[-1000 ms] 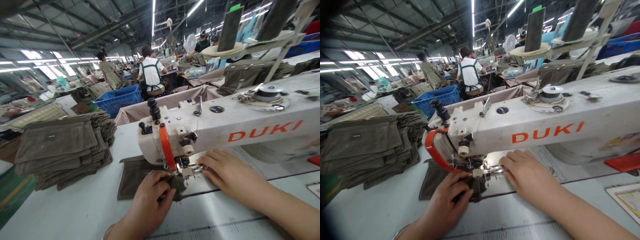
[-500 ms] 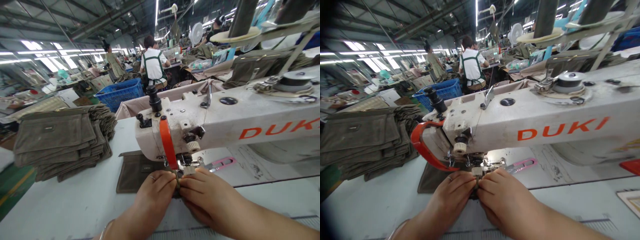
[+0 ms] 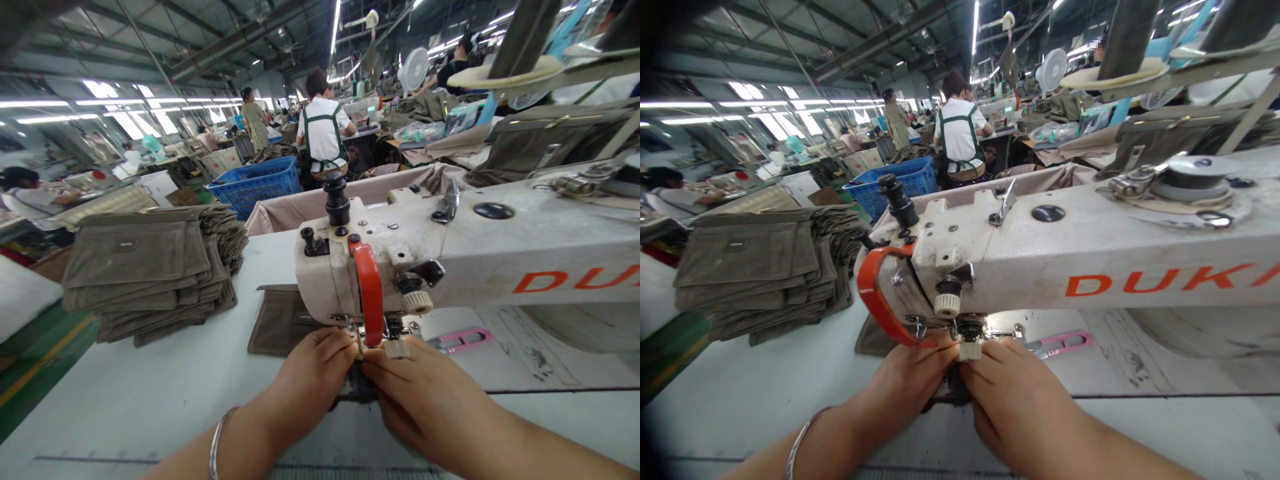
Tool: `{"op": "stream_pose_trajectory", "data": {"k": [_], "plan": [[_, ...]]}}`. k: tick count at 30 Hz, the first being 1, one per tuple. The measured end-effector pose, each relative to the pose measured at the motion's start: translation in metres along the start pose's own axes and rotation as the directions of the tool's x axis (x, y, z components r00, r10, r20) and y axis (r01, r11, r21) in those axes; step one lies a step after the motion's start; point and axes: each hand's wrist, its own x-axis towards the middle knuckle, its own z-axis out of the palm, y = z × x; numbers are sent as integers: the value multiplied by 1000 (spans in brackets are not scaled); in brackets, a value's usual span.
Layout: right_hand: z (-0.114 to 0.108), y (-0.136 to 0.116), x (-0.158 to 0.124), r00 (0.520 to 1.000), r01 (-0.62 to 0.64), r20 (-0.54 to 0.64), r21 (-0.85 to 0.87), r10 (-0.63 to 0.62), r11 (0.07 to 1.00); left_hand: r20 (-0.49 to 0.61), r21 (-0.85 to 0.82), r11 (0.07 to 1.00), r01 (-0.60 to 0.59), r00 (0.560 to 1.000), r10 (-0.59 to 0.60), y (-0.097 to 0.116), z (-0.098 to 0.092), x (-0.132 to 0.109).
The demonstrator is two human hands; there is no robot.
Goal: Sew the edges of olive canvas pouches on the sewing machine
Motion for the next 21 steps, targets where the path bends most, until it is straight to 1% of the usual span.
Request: {"op": "stream_pose_trajectory", "data": {"k": [5, 11, 14, 17, 21], "plan": [[2, 3, 0, 999, 17, -39, -5, -17, 1000, -46, -35, 999, 32, 998, -33, 0, 0, -2], [-1, 4, -5, 999, -4, -37, 24, 5, 1000, -23, -58, 998, 25, 999, -26, -1, 3, -1], [-3, 5, -9, 998, 6, -60, 68, -2, 998, -52, -64, 998, 29, 998, -33, -1, 4, -1], [-4, 7, -10, 997, 11, -83, 82, -5, 997, -63, -112, 991, 68, 995, -76, -1, 5, -2], [-3, 6, -8, 999, -13, -46, 42, 15, 999, -25, -194, 965, 177, 982, -185, -1, 4, -2]]}}
